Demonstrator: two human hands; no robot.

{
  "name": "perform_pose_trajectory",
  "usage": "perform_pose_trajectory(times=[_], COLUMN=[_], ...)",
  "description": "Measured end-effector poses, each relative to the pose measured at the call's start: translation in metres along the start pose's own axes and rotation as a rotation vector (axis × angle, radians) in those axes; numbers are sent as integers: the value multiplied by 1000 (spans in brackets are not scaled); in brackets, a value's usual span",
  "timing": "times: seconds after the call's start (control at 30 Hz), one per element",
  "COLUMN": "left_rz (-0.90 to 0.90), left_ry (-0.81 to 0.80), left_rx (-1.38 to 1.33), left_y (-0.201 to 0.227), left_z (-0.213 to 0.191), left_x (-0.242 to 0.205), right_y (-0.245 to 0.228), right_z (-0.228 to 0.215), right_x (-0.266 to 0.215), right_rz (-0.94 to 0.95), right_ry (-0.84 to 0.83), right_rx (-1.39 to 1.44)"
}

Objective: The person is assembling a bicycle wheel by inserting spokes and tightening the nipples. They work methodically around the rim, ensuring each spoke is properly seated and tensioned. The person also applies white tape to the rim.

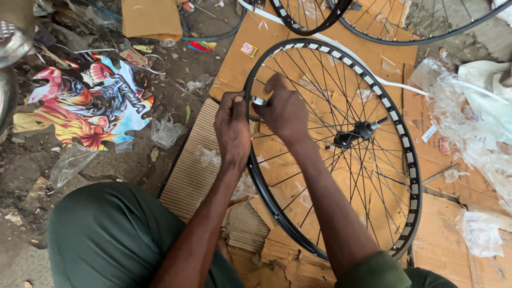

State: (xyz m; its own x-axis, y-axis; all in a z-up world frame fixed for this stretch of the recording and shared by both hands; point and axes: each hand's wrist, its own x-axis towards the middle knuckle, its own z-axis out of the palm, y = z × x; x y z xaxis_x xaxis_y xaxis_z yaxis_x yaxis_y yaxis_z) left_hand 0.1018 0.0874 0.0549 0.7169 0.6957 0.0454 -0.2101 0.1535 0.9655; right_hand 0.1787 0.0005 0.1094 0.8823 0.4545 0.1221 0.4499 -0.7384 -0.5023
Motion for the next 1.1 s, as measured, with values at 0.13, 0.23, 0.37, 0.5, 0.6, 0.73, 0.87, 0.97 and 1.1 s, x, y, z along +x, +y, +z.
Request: perform_pose_trajectory(times=[0.13, 0.23, 0.37, 0.5, 0.6, 0.73, 0.87, 0.97, 1.1], left_rz=[-18, -27, 22, -70, -133, -189, -137, -114, -13], left_ry=[-5, -5, -8, -66, -154, -15, 46, 36, -45], left_rx=[-57, -26, 1, -77, -29, 8, -50, -38, -76], left_y=[3, 2, 2, 6, 17, 22, 11, 5, 7], left_z=[1, -1, 0, -2, -4, -1, 0, -4, -2], left_x=[3, 0, 2, 5, 8, -18, -34, -25, -12], right_y=[4, 12, 6, -6, -6, 0, 14, 20, 22], right_z=[-7, -13, -9, -7, -15, -30, -35, -29, -32], right_x=[-2, -9, -10, -18, -25, -32, -32, -24, 4], right_rz=[-64, -60, -237, -241, -341, -327, -326, -311, -239], right_ry=[-129, -195, -41, 138, 249, 157, -170, -316, -471], right_rx=[98, 492, 577, 173, 172, 278, 181, 132, 328])
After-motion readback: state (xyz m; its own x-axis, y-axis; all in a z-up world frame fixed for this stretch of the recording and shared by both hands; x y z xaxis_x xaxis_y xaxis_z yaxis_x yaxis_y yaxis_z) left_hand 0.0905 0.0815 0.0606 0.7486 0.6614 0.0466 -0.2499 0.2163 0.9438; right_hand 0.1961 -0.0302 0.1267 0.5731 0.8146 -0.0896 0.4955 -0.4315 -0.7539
